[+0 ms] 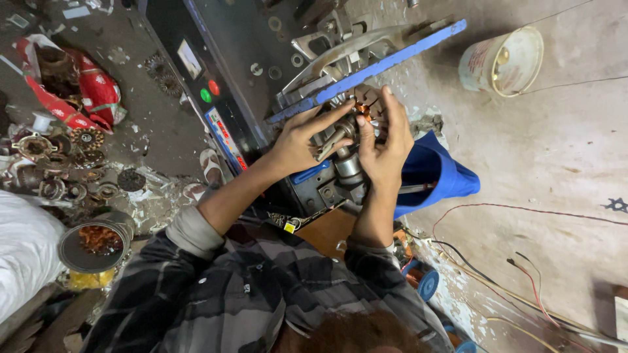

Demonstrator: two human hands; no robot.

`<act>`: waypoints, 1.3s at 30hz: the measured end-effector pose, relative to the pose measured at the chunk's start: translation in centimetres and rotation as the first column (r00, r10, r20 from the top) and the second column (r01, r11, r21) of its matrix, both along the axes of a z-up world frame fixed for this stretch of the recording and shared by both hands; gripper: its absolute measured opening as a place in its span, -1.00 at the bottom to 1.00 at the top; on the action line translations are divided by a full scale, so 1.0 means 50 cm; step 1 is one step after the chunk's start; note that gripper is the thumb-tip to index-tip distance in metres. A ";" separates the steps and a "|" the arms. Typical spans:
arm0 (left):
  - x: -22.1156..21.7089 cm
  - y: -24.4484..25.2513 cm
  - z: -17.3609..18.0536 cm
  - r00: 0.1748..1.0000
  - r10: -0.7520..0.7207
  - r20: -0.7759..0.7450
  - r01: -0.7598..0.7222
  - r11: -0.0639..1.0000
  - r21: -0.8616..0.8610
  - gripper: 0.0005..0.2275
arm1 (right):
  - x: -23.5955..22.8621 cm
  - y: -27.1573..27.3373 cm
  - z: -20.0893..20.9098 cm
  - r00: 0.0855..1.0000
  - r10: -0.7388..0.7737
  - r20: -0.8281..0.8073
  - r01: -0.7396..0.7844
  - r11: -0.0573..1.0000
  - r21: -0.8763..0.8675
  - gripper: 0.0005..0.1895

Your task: The person assembles a stator-like electrical component by inserting copper wire coils into slots on a metal rotor using a specialized winding machine. They repeatedly position the rotor, feed the wire, and adjust the machine's clamps and levers to secure the coils.

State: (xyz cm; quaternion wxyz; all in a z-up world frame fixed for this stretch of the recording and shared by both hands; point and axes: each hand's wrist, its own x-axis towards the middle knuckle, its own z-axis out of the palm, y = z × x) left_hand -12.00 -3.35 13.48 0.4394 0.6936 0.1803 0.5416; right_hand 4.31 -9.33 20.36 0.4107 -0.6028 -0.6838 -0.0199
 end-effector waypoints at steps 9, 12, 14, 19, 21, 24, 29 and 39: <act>0.008 -0.005 -0.020 1.000 -0.020 0.022 0.021 0.997 -0.072 -0.44 | -0.020 0.023 0.017 0.995 0.007 0.104 -0.013 0.998 0.063 -0.77; 0.012 -0.002 -0.027 1.000 -0.001 0.017 0.002 0.999 -0.049 -0.43 | -0.029 0.033 0.012 0.997 -0.003 0.076 -0.007 0.991 0.131 -0.78; 0.014 -0.006 -0.028 0.999 -0.011 0.033 0.013 0.999 -0.044 -0.41 | -0.030 0.028 0.008 0.998 -0.016 0.063 0.006 0.988 0.151 -0.77; -0.005 -0.015 -0.012 0.995 -0.095 -0.036 0.092 0.994 -0.063 -0.34 | -0.014 0.009 0.008 1.000 -0.018 -0.008 0.019 0.988 0.155 -0.79; -0.020 -0.019 -0.002 0.993 -0.115 -0.005 0.115 0.993 -0.015 -0.33 | -0.002 -0.002 0.009 0.999 -0.006 -0.054 0.014 0.990 0.143 -0.80; -0.044 -0.014 0.019 0.983 -0.172 0.065 0.172 0.985 0.007 -0.34 | 0.011 -0.017 0.013 0.995 -0.027 -0.094 0.038 0.992 0.121 -0.81; -0.053 0.008 0.061 0.939 -0.335 0.080 0.342 0.936 -0.083 -0.36 | 0.013 -0.048 0.019 0.993 0.027 -0.117 -0.013 0.994 0.112 -0.80; 0.084 0.040 0.017 0.516 -0.501 0.695 0.850 0.400 -0.342 -0.52 | 0.023 -0.047 0.064 0.997 0.026 -0.068 -0.021 0.998 0.067 -0.80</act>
